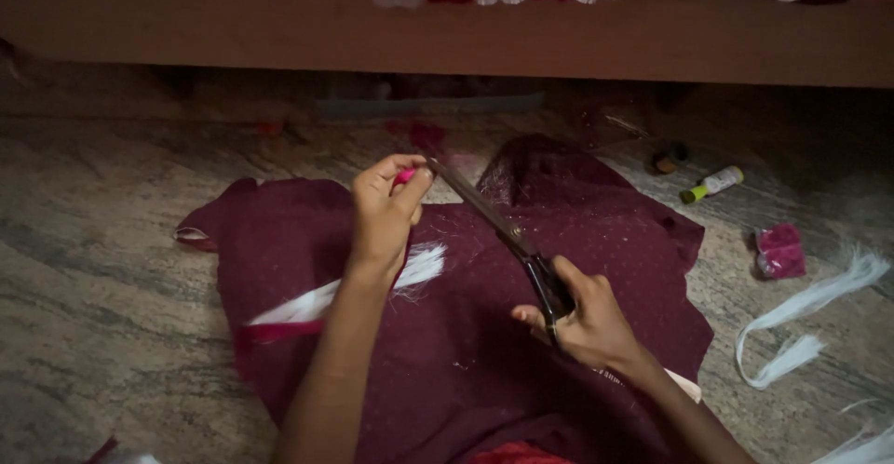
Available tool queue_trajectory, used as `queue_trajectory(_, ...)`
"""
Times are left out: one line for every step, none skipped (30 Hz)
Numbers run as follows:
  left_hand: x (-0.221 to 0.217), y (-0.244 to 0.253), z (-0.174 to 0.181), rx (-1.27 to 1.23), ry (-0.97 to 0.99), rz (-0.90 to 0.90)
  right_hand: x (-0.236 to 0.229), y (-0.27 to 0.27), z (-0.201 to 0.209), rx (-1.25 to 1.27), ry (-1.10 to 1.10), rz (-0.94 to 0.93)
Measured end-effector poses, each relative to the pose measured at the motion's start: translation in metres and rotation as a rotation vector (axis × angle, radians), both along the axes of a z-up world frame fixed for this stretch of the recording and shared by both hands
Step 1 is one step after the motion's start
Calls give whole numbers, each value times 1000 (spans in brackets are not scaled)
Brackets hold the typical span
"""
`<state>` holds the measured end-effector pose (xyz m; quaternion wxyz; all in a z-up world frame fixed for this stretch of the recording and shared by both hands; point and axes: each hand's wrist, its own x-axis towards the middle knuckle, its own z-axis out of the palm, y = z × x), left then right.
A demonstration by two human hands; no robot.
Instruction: The person is preparing pink and white fiber tassels and attaching them to the edge of a pink saree.
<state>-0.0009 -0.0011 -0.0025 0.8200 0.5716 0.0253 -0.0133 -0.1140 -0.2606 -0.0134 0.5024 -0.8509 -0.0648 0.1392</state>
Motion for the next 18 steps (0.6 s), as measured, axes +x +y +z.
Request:
queue_trajectory(-1,0,-1,2,-24,-3,1,3,6,-25,34,-15)
queue_trajectory(0,0,-2,3,-23,-4,3,3,6,-25,34,-16)
queue_trajectory(1,0,-3,9,-23,-3,4,4,7,8,27,-14)
queue_trajectory(1,1,-3,16,-22,-1,5,4,8,40,19,-11)
queue_trajectory(1,1,-2,15,-20,-2,5,2,4,39,21,-12)
queue_trajectory(0,1,-1,22,-15,-4,5,1,1,3,8,-8)
queue_trajectory(0,1,1,29,-9,-5,4,-1,-2,-33,-3,-3)
queue_trajectory(1,1,0,29,-7,-6,4,-1,-3,-33,-1,-4)
queue_trajectory(1,1,-1,53,-12,-5,5,-2,-4,-60,29,-15)
queue_trajectory(2,1,-2,78,-17,-3,5,-2,-5,-87,58,-26)
queue_trajectory(3,1,-4,78,-15,-4,4,-3,-8,-88,60,-26)
queue_trajectory(4,1,-7,102,-35,27,4,-3,-11,-70,95,-46)
queue_trajectory(5,1,-9,128,-55,58,4,-4,-13,-52,129,-66)
queue_trajectory(6,4,-13,128,-53,57,0,-9,-24,-52,131,-67)
queue_trajectory(8,6,-18,214,-74,99,-5,-15,-35,75,208,-69)
queue_trajectory(10,8,-23,301,-95,140,-9,-20,-46,202,284,-72)
queue_trajectory(8,12,-22,298,-93,137,-23,-38,-73,200,285,-76)
queue_trajectory(7,16,-21,373,-81,168,-37,-57,-100,343,424,-70)
